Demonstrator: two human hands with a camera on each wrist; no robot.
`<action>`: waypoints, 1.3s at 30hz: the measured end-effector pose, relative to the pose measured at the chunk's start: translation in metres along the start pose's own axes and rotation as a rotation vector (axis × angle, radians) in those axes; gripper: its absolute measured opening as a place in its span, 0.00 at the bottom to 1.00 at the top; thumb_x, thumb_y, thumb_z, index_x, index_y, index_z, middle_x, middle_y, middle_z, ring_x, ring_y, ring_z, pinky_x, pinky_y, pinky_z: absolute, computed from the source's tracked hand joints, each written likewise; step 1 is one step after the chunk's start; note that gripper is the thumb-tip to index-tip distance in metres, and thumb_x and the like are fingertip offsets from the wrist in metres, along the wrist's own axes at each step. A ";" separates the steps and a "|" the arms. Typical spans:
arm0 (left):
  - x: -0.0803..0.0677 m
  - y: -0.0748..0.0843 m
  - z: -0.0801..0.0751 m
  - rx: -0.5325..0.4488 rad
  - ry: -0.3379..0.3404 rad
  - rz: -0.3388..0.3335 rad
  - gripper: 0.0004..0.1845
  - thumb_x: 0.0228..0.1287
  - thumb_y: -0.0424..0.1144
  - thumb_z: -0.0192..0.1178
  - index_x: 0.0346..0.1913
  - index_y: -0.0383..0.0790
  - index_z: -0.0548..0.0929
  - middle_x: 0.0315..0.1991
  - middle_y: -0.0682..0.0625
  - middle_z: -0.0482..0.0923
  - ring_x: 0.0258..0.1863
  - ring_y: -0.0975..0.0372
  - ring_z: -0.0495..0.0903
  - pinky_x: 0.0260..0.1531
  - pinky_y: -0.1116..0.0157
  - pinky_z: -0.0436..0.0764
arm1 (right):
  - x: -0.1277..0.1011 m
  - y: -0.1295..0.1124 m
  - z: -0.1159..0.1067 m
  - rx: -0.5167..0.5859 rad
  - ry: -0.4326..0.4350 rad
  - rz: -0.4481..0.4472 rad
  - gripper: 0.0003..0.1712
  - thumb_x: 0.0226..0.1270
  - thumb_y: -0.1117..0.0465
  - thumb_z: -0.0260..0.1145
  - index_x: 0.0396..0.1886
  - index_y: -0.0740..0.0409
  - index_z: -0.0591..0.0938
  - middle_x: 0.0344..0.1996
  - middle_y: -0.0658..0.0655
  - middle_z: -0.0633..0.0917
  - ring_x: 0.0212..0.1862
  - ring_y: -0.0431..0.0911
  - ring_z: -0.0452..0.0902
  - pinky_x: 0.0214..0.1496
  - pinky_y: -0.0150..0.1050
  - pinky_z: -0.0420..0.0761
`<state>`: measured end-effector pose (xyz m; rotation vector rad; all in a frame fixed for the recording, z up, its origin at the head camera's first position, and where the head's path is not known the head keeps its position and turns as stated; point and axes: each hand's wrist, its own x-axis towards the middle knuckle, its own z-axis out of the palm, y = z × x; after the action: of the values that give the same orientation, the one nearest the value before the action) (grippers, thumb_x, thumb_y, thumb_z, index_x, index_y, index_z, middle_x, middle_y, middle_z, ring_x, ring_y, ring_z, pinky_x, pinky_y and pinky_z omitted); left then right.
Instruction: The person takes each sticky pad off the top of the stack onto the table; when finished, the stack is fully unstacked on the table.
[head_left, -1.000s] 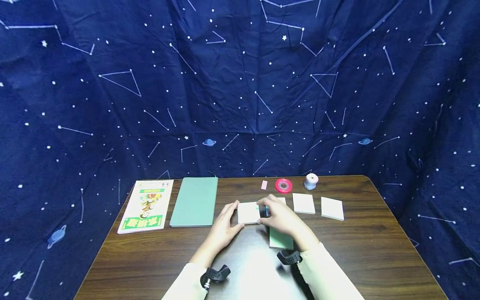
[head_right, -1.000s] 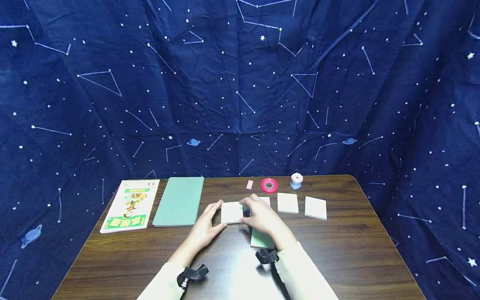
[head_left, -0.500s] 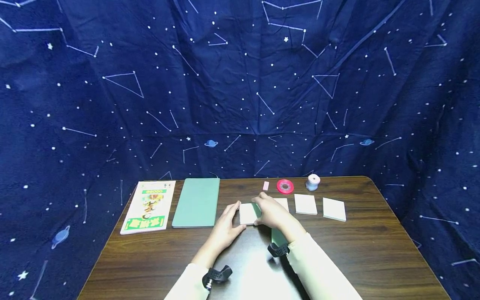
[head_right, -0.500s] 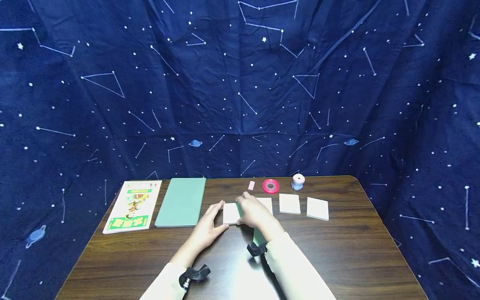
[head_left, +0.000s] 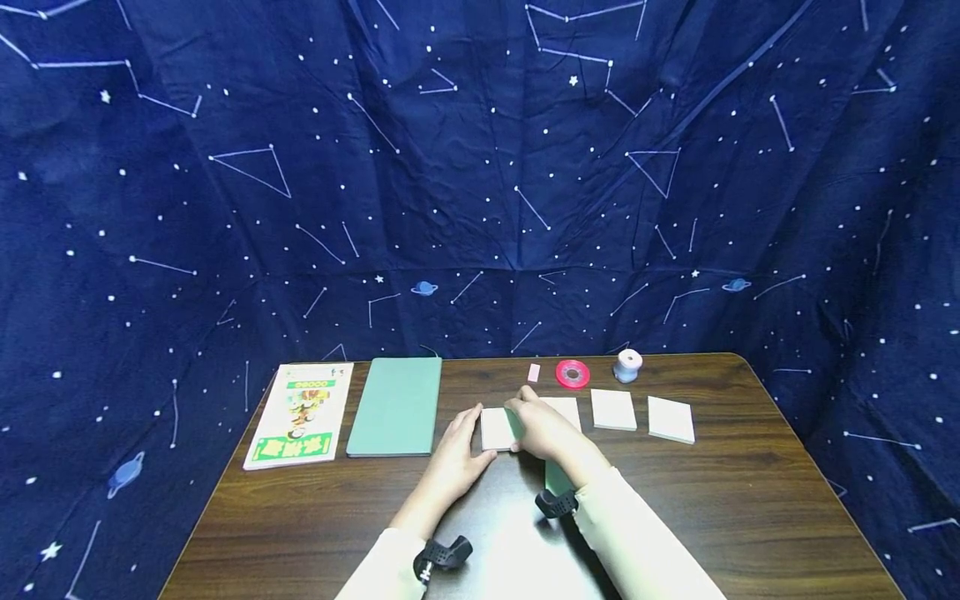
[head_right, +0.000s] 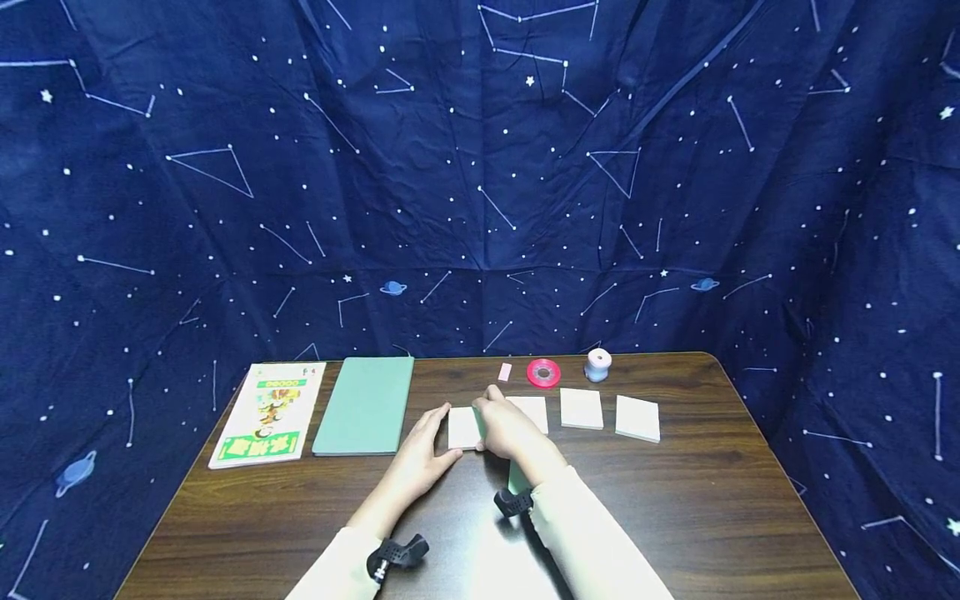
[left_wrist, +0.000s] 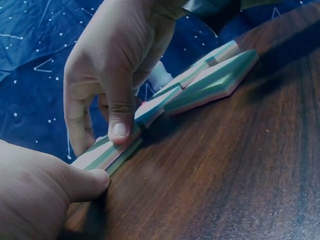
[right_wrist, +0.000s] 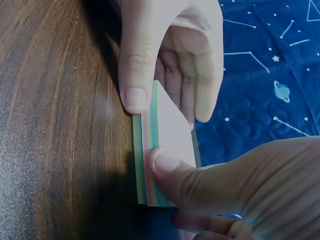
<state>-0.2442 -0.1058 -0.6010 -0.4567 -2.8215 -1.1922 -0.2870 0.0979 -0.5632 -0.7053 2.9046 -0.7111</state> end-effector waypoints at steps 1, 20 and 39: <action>-0.001 0.000 0.000 0.013 0.008 0.004 0.45 0.68 0.38 0.76 0.83 0.32 0.65 0.78 0.34 0.71 0.80 0.39 0.69 0.78 0.40 0.72 | 0.000 0.000 0.000 -0.005 -0.002 0.000 0.43 0.48 0.65 0.89 0.66 0.66 0.83 0.55 0.61 0.80 0.50 0.52 0.85 0.62 0.51 0.88; 0.001 0.001 -0.001 0.063 0.006 -0.021 0.44 0.68 0.42 0.76 0.81 0.30 0.68 0.78 0.31 0.72 0.81 0.37 0.66 0.80 0.38 0.69 | 0.000 -0.004 -0.003 -0.041 0.018 -0.021 0.45 0.49 0.65 0.89 0.68 0.68 0.81 0.55 0.62 0.78 0.49 0.52 0.84 0.63 0.50 0.88; -0.001 0.000 0.000 0.065 0.011 0.015 0.38 0.69 0.41 0.75 0.77 0.30 0.75 0.78 0.37 0.74 0.81 0.40 0.67 0.80 0.41 0.68 | -0.018 0.005 -0.022 0.180 0.179 -0.016 0.18 0.62 0.66 0.82 0.45 0.53 0.81 0.41 0.52 0.84 0.45 0.45 0.81 0.50 0.47 0.83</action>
<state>-0.2433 -0.1066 -0.6013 -0.4650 -2.8321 -1.0933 -0.2769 0.1195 -0.5467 -0.6770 2.9419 -1.0729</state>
